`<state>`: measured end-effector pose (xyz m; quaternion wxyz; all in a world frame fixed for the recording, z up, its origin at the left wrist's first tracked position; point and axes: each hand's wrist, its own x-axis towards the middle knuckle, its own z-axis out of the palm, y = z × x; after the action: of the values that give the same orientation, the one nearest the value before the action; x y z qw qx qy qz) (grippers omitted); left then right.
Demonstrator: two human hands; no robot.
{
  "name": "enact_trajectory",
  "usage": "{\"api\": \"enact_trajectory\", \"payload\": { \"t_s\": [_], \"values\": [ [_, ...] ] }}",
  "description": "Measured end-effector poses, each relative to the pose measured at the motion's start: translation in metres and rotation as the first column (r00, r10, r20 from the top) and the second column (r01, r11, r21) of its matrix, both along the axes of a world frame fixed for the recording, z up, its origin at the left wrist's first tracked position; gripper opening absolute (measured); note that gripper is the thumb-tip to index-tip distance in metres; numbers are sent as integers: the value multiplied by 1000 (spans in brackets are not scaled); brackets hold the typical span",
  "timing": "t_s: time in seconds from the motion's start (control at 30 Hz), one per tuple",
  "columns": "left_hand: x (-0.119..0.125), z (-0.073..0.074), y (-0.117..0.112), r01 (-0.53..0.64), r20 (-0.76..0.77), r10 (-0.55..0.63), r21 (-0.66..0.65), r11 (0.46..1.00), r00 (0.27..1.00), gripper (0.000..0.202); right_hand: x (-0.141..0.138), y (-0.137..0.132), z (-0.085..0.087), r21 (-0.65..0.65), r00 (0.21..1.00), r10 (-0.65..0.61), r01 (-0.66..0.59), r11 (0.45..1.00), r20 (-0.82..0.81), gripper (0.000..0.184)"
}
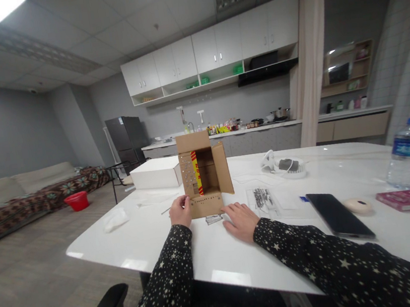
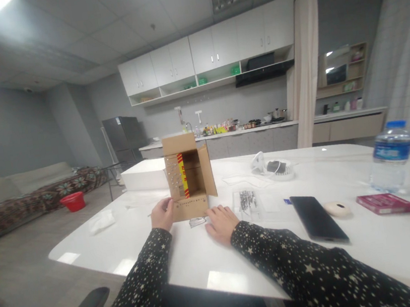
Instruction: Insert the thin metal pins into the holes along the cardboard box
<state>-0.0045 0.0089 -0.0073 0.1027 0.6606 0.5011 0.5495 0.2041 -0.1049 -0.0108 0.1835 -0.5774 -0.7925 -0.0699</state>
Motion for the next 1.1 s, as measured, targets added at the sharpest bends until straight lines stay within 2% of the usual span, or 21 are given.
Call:
{"api": "enact_trajectory", "payload": {
  "t_s": [0.23, 0.47, 1.1],
  "values": [
    [0, -3, 4, 28, -33, -28, -6, 1000, 999, 29, -1, 1, -1, -15, 1000, -4, 4, 1000, 3, 36],
    [1, -1, 1, 2, -47, -3, -39, 999, 999, 29, 0, 2, -3, -5, 1000, 7, -7, 1000, -3, 36],
    [1, -1, 1, 25, -85, -28, -37, 999, 996, 28, -1, -2, 1, -27, 1000, -3, 3, 1000, -5, 37]
  ]
}}
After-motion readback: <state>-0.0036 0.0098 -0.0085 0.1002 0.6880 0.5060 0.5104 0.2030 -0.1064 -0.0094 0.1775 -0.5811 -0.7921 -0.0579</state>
